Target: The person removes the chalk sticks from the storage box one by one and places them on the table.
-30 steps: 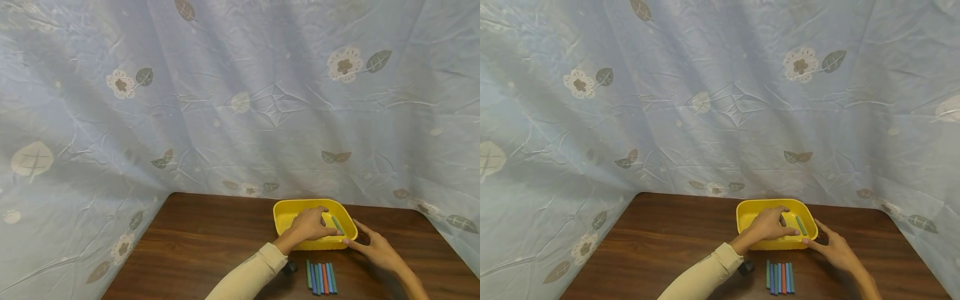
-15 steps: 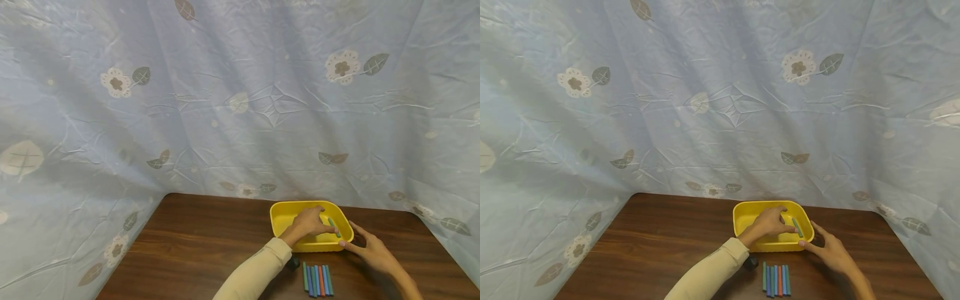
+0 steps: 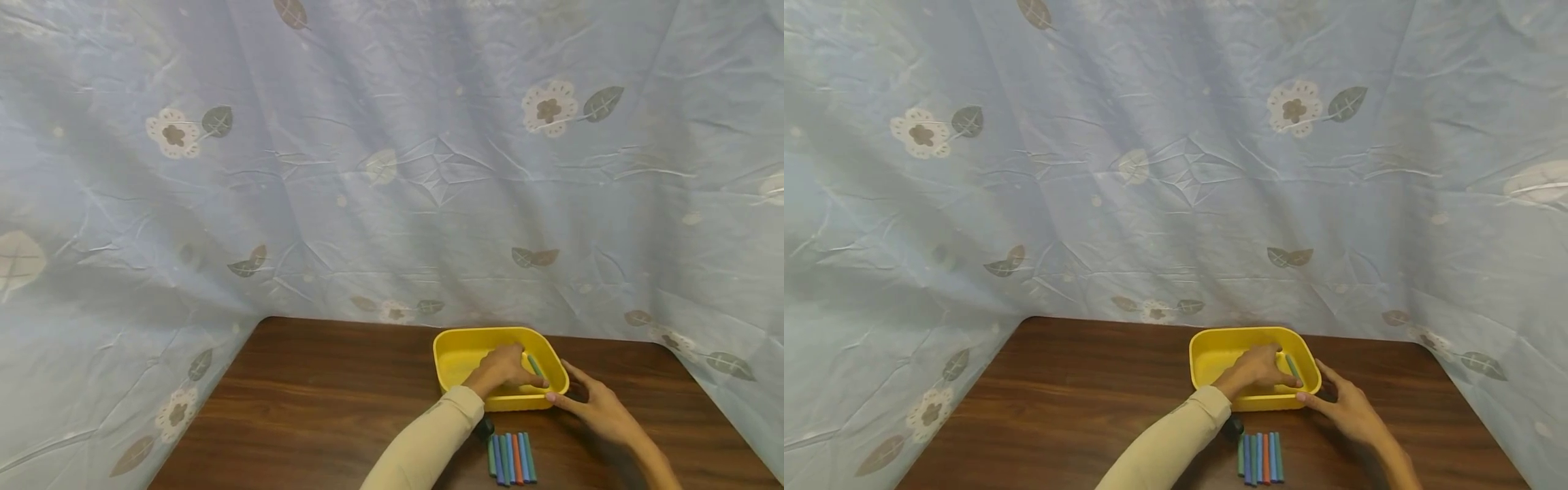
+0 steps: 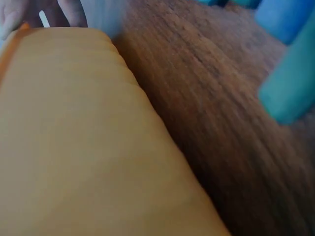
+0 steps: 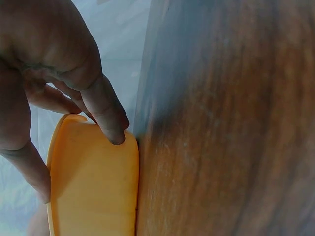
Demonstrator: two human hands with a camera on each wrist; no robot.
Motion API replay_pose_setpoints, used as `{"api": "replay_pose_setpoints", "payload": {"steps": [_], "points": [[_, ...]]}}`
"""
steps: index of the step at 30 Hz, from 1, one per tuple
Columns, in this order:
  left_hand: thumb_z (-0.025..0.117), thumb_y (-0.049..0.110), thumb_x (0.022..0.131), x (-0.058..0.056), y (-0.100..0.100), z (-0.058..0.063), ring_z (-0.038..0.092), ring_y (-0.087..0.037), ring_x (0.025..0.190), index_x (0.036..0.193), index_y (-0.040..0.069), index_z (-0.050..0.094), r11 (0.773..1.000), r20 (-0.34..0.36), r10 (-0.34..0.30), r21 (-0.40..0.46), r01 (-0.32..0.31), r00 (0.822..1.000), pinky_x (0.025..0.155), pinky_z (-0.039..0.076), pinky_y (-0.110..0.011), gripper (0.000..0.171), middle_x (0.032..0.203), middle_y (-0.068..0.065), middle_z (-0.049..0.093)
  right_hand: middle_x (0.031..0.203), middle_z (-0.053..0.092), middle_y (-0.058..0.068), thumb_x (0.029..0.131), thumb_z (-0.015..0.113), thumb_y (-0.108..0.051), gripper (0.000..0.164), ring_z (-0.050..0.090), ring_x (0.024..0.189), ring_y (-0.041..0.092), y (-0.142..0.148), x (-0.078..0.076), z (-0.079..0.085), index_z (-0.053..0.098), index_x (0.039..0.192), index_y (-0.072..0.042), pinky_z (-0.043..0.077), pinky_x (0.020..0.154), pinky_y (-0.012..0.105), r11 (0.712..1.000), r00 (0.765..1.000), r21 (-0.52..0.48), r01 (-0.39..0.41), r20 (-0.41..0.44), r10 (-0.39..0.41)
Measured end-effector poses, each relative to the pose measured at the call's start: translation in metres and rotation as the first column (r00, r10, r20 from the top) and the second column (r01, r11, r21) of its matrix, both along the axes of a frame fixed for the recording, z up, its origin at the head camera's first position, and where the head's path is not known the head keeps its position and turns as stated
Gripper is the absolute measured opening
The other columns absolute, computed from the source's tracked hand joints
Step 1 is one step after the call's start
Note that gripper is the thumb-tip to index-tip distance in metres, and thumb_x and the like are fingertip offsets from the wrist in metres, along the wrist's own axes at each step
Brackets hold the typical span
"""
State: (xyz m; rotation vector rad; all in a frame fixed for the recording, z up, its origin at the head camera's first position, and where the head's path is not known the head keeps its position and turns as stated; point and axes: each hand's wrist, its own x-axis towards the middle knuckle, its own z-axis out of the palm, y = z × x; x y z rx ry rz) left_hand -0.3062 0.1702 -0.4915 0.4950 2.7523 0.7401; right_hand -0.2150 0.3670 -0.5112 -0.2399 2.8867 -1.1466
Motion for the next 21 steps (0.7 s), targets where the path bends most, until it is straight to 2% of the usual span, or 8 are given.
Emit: {"api": "replay_pose_setpoints", "payload": {"steps": [3, 6, 9, 12, 14, 19, 21], "points": [[0.086, 0.066, 0.083, -0.001, 0.003, -0.001, 0.069, -0.016, 0.123, 0.151, 0.030, 0.059, 0.999, -0.006, 0.011, -0.034, -0.011, 1.000, 0.103, 0.057, -0.038, 0.082, 0.144, 0.010, 0.068, 0.164, 0.034, 0.041, 0.106, 0.070, -0.040, 0.090, 0.042, 0.144, 0.066, -0.001, 0.000, 0.000, 0.024, 0.167, 0.007, 0.046, 0.103, 0.077, 1.000, 1.000, -0.001, -0.002, -0.004, 0.002], [0.086, 0.066, 0.082, -0.003, 0.007, -0.002, 0.070, -0.015, 0.115, 0.147, 0.030, 0.062, 0.998, -0.018, 0.021, -0.066, -0.022, 1.000, 0.099, 0.058, -0.037, 0.078, 0.137, 0.010, 0.071, 0.164, 0.034, 0.041, 0.106, 0.069, -0.041, 0.091, 0.040, 0.144, 0.067, -0.002, 0.000, 0.001, 0.023, 0.167, 0.008, 0.045, 0.103, 0.078, 1.000, 1.000, 0.007, 0.005, 0.006, -0.005], [0.088, 0.066, 0.080, -0.004, 0.009, -0.004, 0.069, -0.013, 0.093, 0.131, 0.027, 0.071, 0.995, -0.025, 0.037, -0.090, -0.039, 0.999, 0.086, 0.059, -0.034, 0.066, 0.115, 0.010, 0.075, 0.165, 0.032, 0.041, 0.106, 0.069, -0.042, 0.092, 0.039, 0.145, 0.067, -0.004, 0.001, 0.002, 0.021, 0.167, 0.008, 0.045, 0.104, 0.078, 1.000, 1.000, 0.004, 0.003, 0.024, -0.004], [0.089, 0.065, 0.079, -0.005, 0.013, -0.008, 0.061, -0.012, 0.076, 0.112, 0.025, 0.073, 0.993, -0.034, 0.052, -0.101, -0.055, 0.998, 0.074, 0.055, -0.032, 0.054, 0.093, 0.008, 0.070, 0.165, 0.032, 0.040, 0.106, 0.069, -0.043, 0.093, 0.038, 0.146, 0.067, -0.005, 0.001, 0.003, 0.022, 0.167, 0.009, 0.043, 0.105, 0.078, 1.000, 1.000, 0.010, 0.002, 0.019, -0.002], [0.089, 0.066, 0.079, -0.006, 0.015, -0.011, 0.057, -0.012, 0.070, 0.101, 0.024, 0.072, 0.992, -0.044, 0.058, -0.111, -0.063, 0.997, 0.068, 0.052, -0.031, 0.050, 0.083, 0.007, 0.065, 0.165, 0.033, 0.040, 0.106, 0.069, -0.043, 0.093, 0.038, 0.146, 0.067, -0.006, 0.002, 0.004, 0.022, 0.167, 0.009, 0.043, 0.105, 0.079, 1.000, 1.000, 0.010, 0.002, 0.015, -0.002], [0.089, 0.067, 0.079, -0.008, 0.020, -0.015, 0.058, -0.011, 0.068, 0.097, 0.026, 0.072, 0.988, -0.074, 0.052, -0.142, -0.062, 0.996, 0.068, 0.053, -0.031, 0.048, 0.081, 0.008, 0.066, 0.164, 0.033, 0.041, 0.105, 0.069, -0.043, 0.093, 0.038, 0.145, 0.068, -0.006, 0.003, 0.006, 0.022, 0.166, 0.010, 0.043, 0.104, 0.080, 1.000, 1.000, 0.021, 0.006, 0.015, -0.006], [0.089, 0.066, 0.079, -0.008, 0.021, -0.016, 0.060, -0.011, 0.070, 0.098, 0.026, 0.072, 0.987, -0.087, 0.040, -0.151, -0.053, 0.995, 0.071, 0.055, -0.031, 0.047, 0.082, 0.008, 0.067, 0.164, 0.033, 0.042, 0.106, 0.069, -0.043, 0.093, 0.038, 0.145, 0.068, -0.005, 0.003, 0.006, 0.022, 0.166, 0.010, 0.043, 0.104, 0.080, 1.000, 1.000, 0.026, 0.010, 0.015, -0.010]]}}
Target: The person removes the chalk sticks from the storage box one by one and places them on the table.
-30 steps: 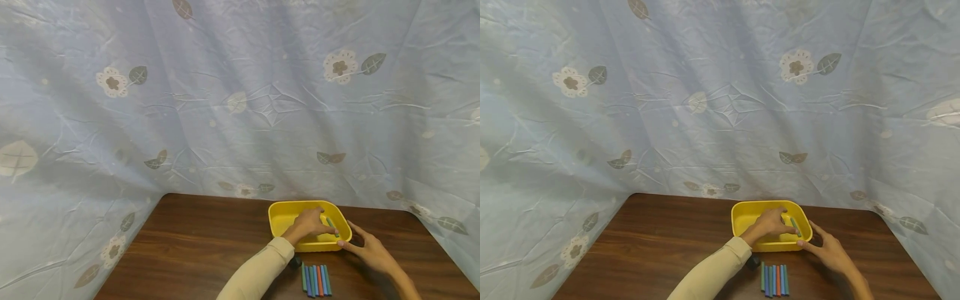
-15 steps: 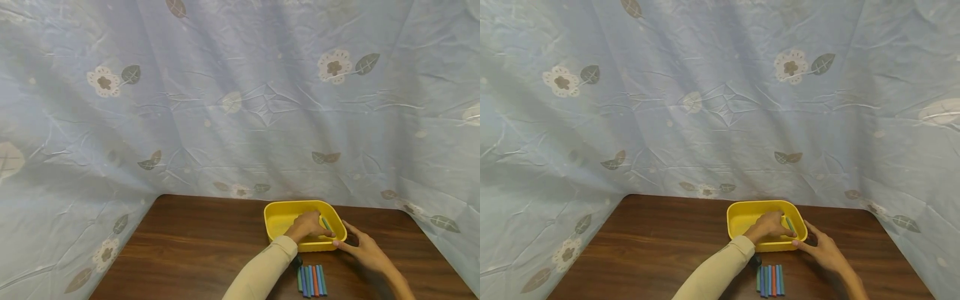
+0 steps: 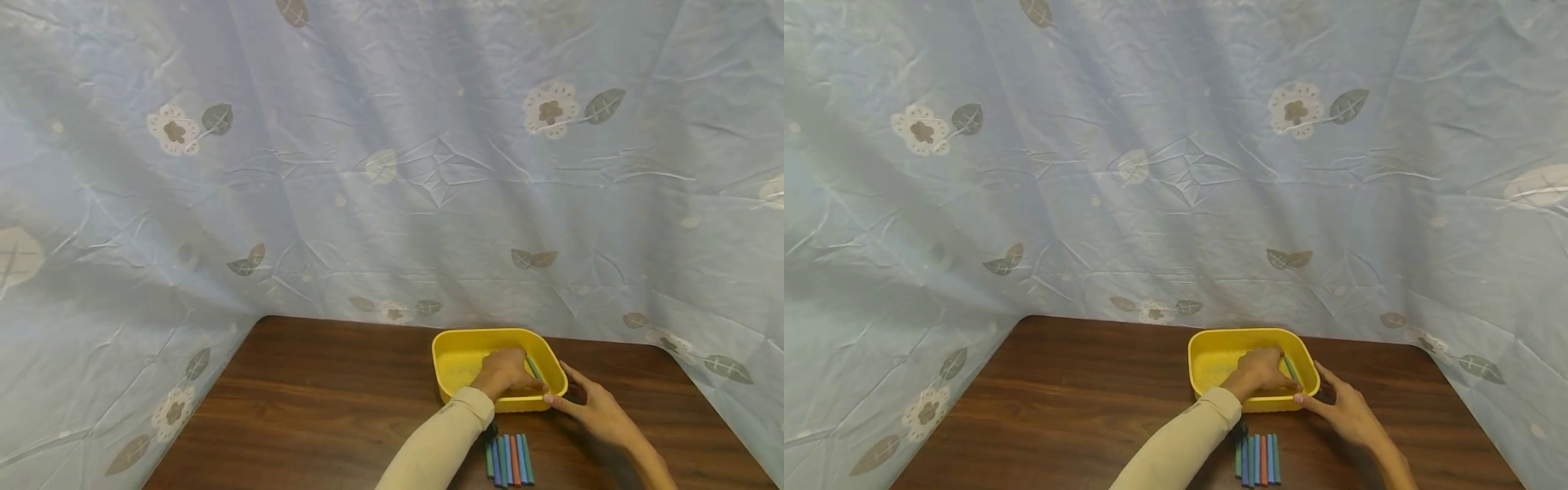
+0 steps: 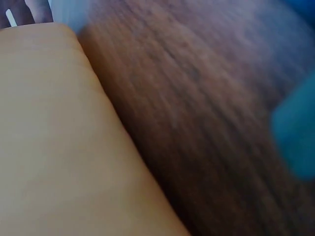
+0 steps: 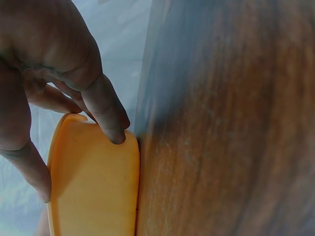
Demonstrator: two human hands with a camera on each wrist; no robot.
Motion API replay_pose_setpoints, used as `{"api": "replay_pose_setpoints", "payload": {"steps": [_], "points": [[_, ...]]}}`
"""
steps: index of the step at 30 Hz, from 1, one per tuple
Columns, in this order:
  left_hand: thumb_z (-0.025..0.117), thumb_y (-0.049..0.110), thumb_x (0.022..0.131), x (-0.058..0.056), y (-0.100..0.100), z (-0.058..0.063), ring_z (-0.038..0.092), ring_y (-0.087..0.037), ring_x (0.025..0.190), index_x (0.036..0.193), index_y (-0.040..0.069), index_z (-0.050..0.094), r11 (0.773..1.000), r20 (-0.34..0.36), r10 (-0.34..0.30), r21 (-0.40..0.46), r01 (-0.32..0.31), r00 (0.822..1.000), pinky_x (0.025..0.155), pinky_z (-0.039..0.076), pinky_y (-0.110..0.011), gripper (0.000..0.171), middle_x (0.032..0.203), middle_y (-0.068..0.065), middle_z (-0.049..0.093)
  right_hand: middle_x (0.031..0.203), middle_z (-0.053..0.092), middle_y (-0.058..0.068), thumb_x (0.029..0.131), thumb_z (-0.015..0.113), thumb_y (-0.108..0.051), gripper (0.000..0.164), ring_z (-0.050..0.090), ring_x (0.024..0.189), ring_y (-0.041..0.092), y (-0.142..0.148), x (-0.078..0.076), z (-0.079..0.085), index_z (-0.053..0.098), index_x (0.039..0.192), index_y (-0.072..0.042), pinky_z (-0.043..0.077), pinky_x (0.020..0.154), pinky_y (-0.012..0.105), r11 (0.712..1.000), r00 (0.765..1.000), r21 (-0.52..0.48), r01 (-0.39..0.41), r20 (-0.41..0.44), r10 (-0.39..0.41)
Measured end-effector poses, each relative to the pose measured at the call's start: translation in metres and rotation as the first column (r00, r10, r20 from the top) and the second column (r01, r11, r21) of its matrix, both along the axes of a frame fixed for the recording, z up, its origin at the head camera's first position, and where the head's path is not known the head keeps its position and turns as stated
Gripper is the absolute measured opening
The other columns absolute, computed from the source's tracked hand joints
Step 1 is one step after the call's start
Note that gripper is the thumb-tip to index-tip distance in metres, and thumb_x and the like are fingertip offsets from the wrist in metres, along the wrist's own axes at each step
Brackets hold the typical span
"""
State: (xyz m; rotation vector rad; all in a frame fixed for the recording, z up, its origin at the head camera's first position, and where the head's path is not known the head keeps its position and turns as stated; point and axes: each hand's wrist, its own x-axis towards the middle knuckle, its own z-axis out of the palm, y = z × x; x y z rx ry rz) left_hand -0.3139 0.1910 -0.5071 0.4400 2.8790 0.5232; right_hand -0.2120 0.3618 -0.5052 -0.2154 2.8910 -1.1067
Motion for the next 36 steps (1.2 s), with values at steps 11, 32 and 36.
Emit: {"api": "replay_pose_setpoints", "payload": {"steps": [11, 32, 36], "points": [[0.088, 0.067, 0.079, 0.003, 0.002, 0.000, 0.065, -0.011, 0.076, 0.092, 0.026, 0.072, 0.998, -0.048, -0.020, -0.062, 0.017, 0.999, 0.077, 0.059, -0.032, 0.046, 0.080, 0.008, 0.065, 0.162, 0.036, 0.041, 0.105, 0.069, -0.043, 0.092, 0.039, 0.143, 0.068, 0.002, -0.002, -0.004, 0.024, 0.166, 0.009, 0.043, 0.103, 0.080, 1.000, 1.000, 0.025, 0.003, -0.017, -0.003], [0.089, 0.058, 0.083, 0.003, -0.010, 0.014, 0.057, -0.010, 0.064, 0.088, 0.025, 0.065, 0.999, -0.034, -0.034, 0.025, 0.035, 0.999, 0.060, 0.049, -0.029, 0.042, 0.072, 0.008, 0.060, 0.164, 0.031, 0.043, 0.107, 0.066, -0.047, 0.094, 0.035, 0.143, 0.072, 0.005, -0.009, 0.001, 0.017, 0.169, 0.006, 0.042, 0.101, 0.082, 0.999, 1.000, 0.045, -0.007, 0.027, 0.005], [0.089, 0.061, 0.082, 0.006, -0.016, 0.016, 0.061, -0.010, 0.071, 0.103, 0.028, 0.070, 0.999, -0.042, -0.027, 0.026, 0.028, 0.999, 0.065, 0.052, -0.029, 0.043, 0.082, 0.009, 0.066, 0.164, 0.030, 0.044, 0.107, 0.065, -0.048, 0.095, 0.034, 0.143, 0.072, 0.006, -0.010, -0.001, 0.017, 0.169, 0.006, 0.042, 0.101, 0.083, 0.998, 0.999, 0.055, -0.012, 0.039, 0.010]]}}
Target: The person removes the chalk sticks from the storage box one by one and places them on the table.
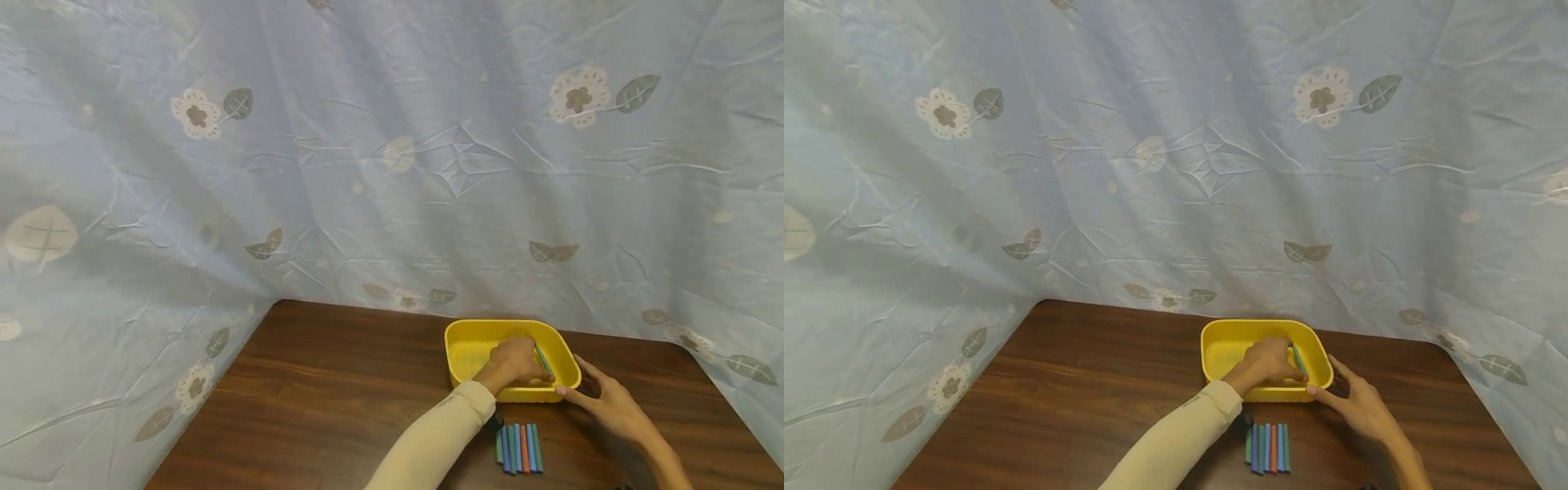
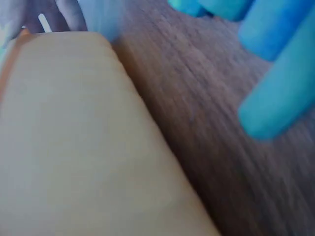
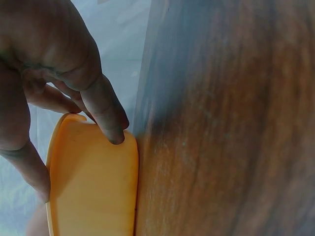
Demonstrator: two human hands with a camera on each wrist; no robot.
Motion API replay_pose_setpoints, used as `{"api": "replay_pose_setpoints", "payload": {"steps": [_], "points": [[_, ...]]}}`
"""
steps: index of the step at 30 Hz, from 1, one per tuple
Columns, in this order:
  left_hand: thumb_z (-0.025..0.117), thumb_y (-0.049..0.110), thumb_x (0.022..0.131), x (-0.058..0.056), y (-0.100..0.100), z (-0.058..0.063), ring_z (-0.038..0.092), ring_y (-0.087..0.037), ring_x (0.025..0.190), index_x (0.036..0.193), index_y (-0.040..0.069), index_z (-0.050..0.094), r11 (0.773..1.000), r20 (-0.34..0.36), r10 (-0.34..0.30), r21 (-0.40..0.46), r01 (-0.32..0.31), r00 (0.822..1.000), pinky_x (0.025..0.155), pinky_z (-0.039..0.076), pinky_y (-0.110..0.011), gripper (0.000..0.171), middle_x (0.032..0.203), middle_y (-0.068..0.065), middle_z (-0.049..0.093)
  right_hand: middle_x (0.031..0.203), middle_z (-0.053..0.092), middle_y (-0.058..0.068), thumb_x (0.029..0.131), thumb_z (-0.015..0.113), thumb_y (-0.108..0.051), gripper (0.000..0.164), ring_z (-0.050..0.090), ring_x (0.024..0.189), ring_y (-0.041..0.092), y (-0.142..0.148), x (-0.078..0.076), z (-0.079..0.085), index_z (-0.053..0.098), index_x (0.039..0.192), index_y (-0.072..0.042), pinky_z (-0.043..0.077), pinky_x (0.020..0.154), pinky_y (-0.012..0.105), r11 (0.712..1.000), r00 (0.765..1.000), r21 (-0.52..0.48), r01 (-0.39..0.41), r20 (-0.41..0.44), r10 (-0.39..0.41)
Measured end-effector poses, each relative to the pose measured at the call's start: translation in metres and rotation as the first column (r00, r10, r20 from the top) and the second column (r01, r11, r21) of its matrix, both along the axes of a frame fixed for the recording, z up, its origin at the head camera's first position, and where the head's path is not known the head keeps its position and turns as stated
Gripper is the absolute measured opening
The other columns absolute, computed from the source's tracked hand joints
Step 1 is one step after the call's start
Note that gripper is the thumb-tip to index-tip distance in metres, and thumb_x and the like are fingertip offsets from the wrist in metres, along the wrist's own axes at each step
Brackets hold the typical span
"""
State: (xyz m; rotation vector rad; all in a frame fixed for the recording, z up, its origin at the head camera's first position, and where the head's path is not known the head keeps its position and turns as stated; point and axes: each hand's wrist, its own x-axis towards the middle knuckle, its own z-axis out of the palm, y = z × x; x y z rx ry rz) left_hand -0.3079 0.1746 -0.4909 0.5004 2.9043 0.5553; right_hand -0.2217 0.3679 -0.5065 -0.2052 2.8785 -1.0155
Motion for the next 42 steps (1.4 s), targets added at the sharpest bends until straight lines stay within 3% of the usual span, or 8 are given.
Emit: {"api": "replay_pose_setpoints", "payload": {"steps": [5, 9, 16, 19, 23, 30, 42], "points": [[0.088, 0.063, 0.082, 0.004, -0.009, 0.005, 0.066, -0.008, 0.082, 0.122, 0.029, 0.072, 0.999, -0.035, -0.028, 0.014, 0.028, 0.999, 0.071, 0.055, -0.030, 0.055, 0.094, 0.011, 0.071, 0.164, 0.029, 0.044, 0.107, 0.064, -0.049, 0.095, 0.032, 0.143, 0.073, 0.003, 0.001, -0.003, 0.017, 0.169, 0.006, 0.039, 0.101, 0.084, 1.000, 1.000, 0.005, 0.006, 0.007, -0.006], [0.088, 0.064, 0.082, 0.009, -0.016, 0.013, 0.064, -0.007, 0.079, 0.128, 0.029, 0.071, 0.999, -0.061, -0.049, 0.014, 0.050, 0.997, 0.068, 0.052, -0.029, 0.061, 0.097, 0.012, 0.072, 0.165, 0.028, 0.044, 0.107, 0.064, -0.050, 0.096, 0.031, 0.143, 0.075, 0.005, 0.001, -0.005, 0.016, 0.169, 0.005, 0.038, 0.100, 0.085, 1.000, 1.000, 0.007, 0.008, 0.015, -0.008], [0.084, 0.068, 0.084, 0.017, -0.032, 0.029, 0.070, -0.005, 0.098, 0.147, 0.032, 0.063, 0.997, -0.095, -0.081, 0.011, 0.083, 0.992, 0.070, 0.053, -0.024, 0.075, 0.129, 0.014, 0.074, 0.163, 0.029, 0.045, 0.107, 0.064, -0.049, 0.096, 0.032, 0.142, 0.075, 0.008, 0.000, -0.006, 0.017, 0.168, 0.007, 0.038, 0.100, 0.085, 1.000, 1.000, 0.016, 0.008, 0.005, -0.008], [0.082, 0.069, 0.084, 0.020, -0.041, 0.033, 0.071, -0.005, 0.102, 0.149, 0.032, 0.062, 0.995, -0.111, -0.095, 0.024, 0.098, 0.989, 0.071, 0.054, -0.023, 0.077, 0.133, 0.013, 0.073, 0.163, 0.030, 0.046, 0.107, 0.065, -0.048, 0.095, 0.033, 0.141, 0.075, 0.008, -0.001, -0.005, 0.018, 0.168, 0.007, 0.039, 0.100, 0.085, 1.000, 1.000, 0.018, 0.006, -0.002, -0.006], [0.082, 0.069, 0.085, 0.024, -0.052, 0.037, 0.070, -0.004, 0.101, 0.150, 0.031, 0.061, 0.992, -0.126, -0.113, 0.046, 0.119, 0.986, 0.071, 0.053, -0.023, 0.079, 0.133, 0.012, 0.073, 0.163, 0.029, 0.046, 0.106, 0.066, -0.048, 0.096, 0.033, 0.141, 0.075, 0.007, -0.001, -0.003, 0.018, 0.168, 0.008, 0.039, 0.100, 0.085, 1.000, 1.000, 0.013, 0.002, -0.003, -0.002], [0.083, 0.066, 0.085, 0.037, -0.071, 0.044, 0.061, 0.002, 0.079, 0.152, 0.031, 0.059, 0.986, -0.116, -0.130, 0.087, 0.140, 0.985, 0.062, 0.048, -0.020, 0.079, 0.104, 0.016, 0.073, 0.163, 0.029, 0.045, 0.106, 0.065, -0.050, 0.097, 0.033, 0.142, 0.074, 0.005, -0.003, -0.003, 0.017, 0.168, 0.008, 0.038, 0.102, 0.084, 1.000, 1.000, 0.016, 0.001, -0.002, -0.001], [0.084, 0.063, 0.086, 0.061, -0.107, 0.047, 0.059, 0.004, 0.077, 0.152, 0.028, 0.058, 0.976, -0.135, -0.154, 0.136, 0.172, 0.979, 0.064, 0.048, -0.018, 0.080, 0.095, 0.018, 0.070, 0.162, 0.031, 0.046, 0.105, 0.067, -0.050, 0.098, 0.034, 0.141, 0.074, 0.002, -0.003, -0.002, 0.019, 0.167, 0.008, 0.037, 0.102, 0.085, 1.000, 1.000, 0.019, 0.004, -0.021, -0.003]]}}
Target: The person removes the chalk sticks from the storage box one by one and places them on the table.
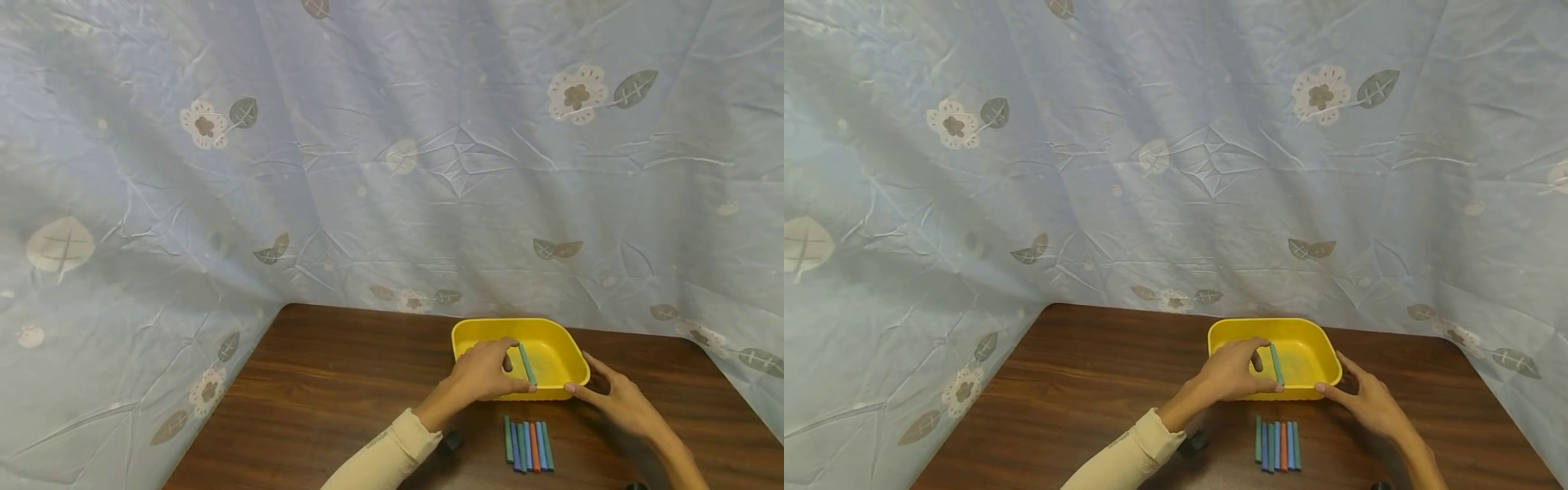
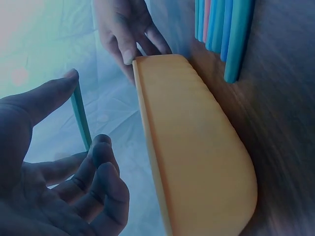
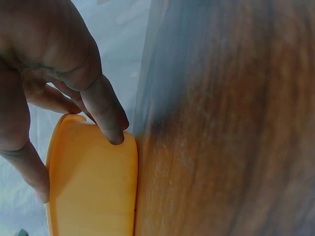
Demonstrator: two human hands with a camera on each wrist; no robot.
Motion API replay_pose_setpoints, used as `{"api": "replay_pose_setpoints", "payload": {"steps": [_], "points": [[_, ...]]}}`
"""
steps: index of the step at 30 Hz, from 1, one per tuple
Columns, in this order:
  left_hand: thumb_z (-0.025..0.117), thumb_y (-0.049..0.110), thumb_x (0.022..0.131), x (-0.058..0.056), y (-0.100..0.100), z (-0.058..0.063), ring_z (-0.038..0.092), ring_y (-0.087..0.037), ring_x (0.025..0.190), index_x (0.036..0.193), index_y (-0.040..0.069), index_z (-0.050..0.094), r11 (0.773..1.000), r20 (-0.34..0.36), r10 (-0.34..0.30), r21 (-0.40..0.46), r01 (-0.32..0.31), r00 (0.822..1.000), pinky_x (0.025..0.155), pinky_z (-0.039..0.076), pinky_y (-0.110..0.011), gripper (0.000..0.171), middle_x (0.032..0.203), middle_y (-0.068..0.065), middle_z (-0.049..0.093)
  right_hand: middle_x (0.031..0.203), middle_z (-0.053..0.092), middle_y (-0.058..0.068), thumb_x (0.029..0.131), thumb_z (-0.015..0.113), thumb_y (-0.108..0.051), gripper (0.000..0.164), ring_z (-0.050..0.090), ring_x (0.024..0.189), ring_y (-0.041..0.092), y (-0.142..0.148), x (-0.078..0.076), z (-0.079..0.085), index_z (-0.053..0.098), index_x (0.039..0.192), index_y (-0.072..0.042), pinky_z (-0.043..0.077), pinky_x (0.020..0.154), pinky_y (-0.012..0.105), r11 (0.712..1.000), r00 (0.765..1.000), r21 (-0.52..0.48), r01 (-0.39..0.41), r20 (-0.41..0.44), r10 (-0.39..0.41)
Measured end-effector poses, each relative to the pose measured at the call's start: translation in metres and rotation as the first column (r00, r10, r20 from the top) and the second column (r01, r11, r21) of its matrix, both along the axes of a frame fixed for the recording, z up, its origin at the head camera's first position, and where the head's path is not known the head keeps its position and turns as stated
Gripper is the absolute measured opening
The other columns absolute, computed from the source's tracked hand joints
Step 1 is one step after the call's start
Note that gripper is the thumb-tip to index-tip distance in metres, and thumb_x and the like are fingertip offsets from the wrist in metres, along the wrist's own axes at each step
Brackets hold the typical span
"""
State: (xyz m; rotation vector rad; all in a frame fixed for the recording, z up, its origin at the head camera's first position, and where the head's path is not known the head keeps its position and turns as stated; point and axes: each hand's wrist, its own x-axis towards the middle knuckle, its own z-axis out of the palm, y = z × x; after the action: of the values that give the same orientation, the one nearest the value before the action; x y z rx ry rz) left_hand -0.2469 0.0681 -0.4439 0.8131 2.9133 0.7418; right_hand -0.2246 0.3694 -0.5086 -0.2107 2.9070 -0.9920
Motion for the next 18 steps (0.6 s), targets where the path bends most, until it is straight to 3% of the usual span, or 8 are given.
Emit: {"api": "replay_pose_setpoints", "payload": {"steps": [7, 18], "points": [[0.084, 0.062, 0.087, 0.011, -0.018, 0.002, 0.057, 0.004, 0.075, 0.153, 0.026, 0.058, 0.999, -0.011, -0.038, 0.009, 0.038, 0.999, 0.063, 0.048, -0.017, 0.080, 0.095, 0.017, 0.071, 0.163, 0.028, 0.047, 0.105, 0.066, -0.052, 0.100, 0.031, 0.142, 0.075, 0.000, 0.000, 0.002, 0.018, 0.168, 0.008, 0.035, 0.102, 0.086, 1.000, 1.000, -0.001, 0.002, 0.017, -0.002], [0.086, 0.056, 0.088, 0.028, -0.039, -0.003, 0.056, 0.004, 0.072, 0.154, 0.024, 0.058, 0.996, 0.058, -0.072, 0.058, 0.069, 0.996, 0.064, 0.049, -0.018, 0.079, 0.095, 0.017, 0.069, 0.163, 0.029, 0.046, 0.105, 0.066, -0.051, 0.098, 0.032, 0.142, 0.074, 0.000, -0.001, 0.004, 0.019, 0.168, 0.007, 0.038, 0.101, 0.085, 1.000, 1.000, 0.005, 0.004, 0.023, -0.005]]}}
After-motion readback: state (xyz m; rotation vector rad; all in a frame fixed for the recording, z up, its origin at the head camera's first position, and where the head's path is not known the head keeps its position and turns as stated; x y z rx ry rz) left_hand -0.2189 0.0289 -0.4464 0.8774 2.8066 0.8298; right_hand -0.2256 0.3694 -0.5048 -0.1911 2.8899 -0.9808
